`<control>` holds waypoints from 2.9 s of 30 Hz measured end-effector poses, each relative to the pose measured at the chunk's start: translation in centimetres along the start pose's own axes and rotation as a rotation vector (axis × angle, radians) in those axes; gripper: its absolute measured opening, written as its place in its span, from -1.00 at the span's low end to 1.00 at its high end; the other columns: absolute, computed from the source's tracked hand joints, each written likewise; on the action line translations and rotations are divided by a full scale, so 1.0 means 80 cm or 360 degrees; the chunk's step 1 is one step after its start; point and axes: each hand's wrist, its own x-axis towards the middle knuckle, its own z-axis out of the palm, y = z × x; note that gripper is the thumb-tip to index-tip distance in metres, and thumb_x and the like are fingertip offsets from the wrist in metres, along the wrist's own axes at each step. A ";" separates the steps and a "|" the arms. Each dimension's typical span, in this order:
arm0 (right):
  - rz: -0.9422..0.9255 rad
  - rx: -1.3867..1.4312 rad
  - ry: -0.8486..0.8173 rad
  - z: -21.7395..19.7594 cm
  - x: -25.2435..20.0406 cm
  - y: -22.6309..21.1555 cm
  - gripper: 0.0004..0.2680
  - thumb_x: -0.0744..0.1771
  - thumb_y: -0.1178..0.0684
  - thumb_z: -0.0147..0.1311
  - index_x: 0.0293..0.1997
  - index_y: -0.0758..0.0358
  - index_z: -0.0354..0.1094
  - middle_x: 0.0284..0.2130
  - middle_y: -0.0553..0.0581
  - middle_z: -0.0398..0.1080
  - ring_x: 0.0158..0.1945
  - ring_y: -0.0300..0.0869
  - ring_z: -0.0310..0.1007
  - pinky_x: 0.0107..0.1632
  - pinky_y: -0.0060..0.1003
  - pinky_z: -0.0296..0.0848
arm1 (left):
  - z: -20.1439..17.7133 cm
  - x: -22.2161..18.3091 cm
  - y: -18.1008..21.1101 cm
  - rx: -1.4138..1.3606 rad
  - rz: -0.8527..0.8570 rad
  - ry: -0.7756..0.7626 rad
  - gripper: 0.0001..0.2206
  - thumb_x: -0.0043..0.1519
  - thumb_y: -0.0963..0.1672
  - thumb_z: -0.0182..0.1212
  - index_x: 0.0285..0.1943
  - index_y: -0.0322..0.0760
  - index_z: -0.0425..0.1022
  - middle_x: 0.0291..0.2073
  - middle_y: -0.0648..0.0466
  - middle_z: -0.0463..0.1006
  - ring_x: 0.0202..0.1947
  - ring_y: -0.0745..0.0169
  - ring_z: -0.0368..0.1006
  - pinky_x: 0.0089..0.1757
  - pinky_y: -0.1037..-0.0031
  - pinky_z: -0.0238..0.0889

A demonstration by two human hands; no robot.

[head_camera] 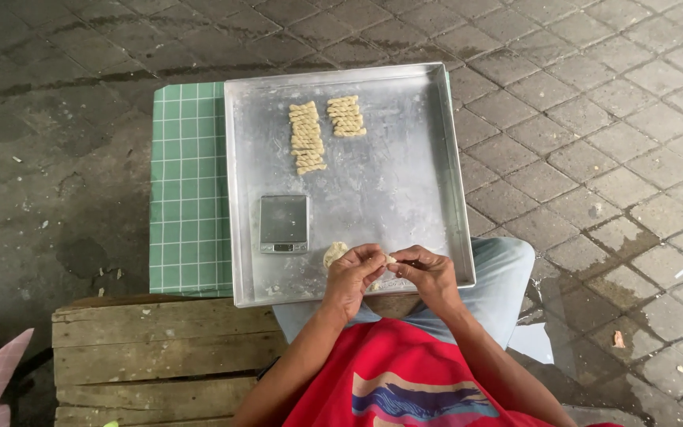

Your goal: Rolling and twisting dough into snack shapes on a metal tray

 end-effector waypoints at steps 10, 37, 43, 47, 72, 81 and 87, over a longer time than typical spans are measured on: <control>-0.0160 -0.0085 -0.0287 0.001 0.010 -0.021 -0.80 0.15 0.30 0.46 -0.24 0.50 0.61 -0.44 0.30 0.49 -0.45 -0.20 0.44 -0.41 -0.34 0.53 | -0.024 0.004 -0.010 0.0022 -0.0368 -0.0015 -0.79 0.17 -0.14 0.50 -0.12 -0.39 0.66 -0.40 -0.12 0.65 -0.41 0.15 0.65 -0.31 0.46 0.64; -0.0363 -0.0125 -0.0195 0.002 0.003 -0.015 -0.81 0.20 0.32 0.39 -0.14 0.43 0.64 -0.43 0.17 0.40 -0.39 -0.23 0.49 -0.35 -0.43 0.53 | -0.001 -0.025 0.039 0.0280 -0.0282 -0.0330 -0.74 0.25 -0.14 0.38 0.02 -0.49 0.64 -0.25 -0.14 0.69 -0.29 0.10 0.65 -0.17 0.27 0.61; -0.0173 -0.0107 -0.0285 -0.001 0.002 -0.034 -0.76 0.18 0.31 0.42 -0.10 0.49 0.59 -0.36 0.31 0.52 -0.36 -0.13 0.53 -0.27 -0.30 0.58 | -0.009 -0.007 0.019 0.0256 0.0141 -0.0128 -0.68 0.11 -0.23 0.52 0.03 -0.49 0.63 -0.26 -0.08 0.68 -0.29 0.24 0.64 -0.13 0.41 0.61; -0.0106 -0.0010 -0.0223 0.007 0.003 -0.041 -0.80 0.19 0.31 0.41 -0.18 0.54 0.57 -0.45 0.26 0.51 -0.36 -0.20 0.51 -0.30 -0.34 0.59 | -0.016 -0.001 0.006 0.0116 -0.0101 -0.0170 -0.76 0.15 -0.20 0.48 -0.06 -0.49 0.65 -0.42 -0.14 0.66 -0.43 0.21 0.63 -0.29 0.46 0.63; -0.1093 -0.0879 -0.0240 0.106 0.010 -0.079 -0.43 0.47 -0.33 -0.79 0.63 0.26 -0.44 0.59 0.27 -0.50 0.61 0.21 -0.74 0.56 0.14 -0.70 | 0.062 -0.025 -0.011 0.0003 0.0612 -0.0770 -0.37 0.49 0.18 -0.28 0.55 -0.30 0.12 0.50 -0.03 0.08 0.52 -0.01 -0.10 0.44 0.09 -0.30; -0.0293 0.0571 -0.0449 0.050 0.034 0.077 -0.53 0.51 -0.27 -0.61 0.63 0.11 -0.40 0.58 0.22 -0.43 0.60 0.28 -0.45 0.55 0.28 -0.36 | 0.049 -0.009 -0.012 0.1337 0.1856 -0.0569 -0.35 0.49 0.13 -0.37 0.68 -0.22 -0.23 0.65 -0.06 -0.26 0.64 -0.29 -0.52 0.48 -0.07 -0.60; 0.0441 0.1424 -0.0642 0.102 0.001 -0.064 -0.58 0.49 -0.18 -0.33 0.45 0.30 0.16 0.33 0.26 0.29 0.43 0.04 0.22 0.44 -0.09 0.21 | 0.027 0.009 0.070 0.2022 0.1760 0.0075 -0.25 0.43 0.27 -0.61 0.72 -0.07 -0.42 0.67 -0.07 -0.48 0.68 -0.22 -0.65 0.50 -0.32 -0.64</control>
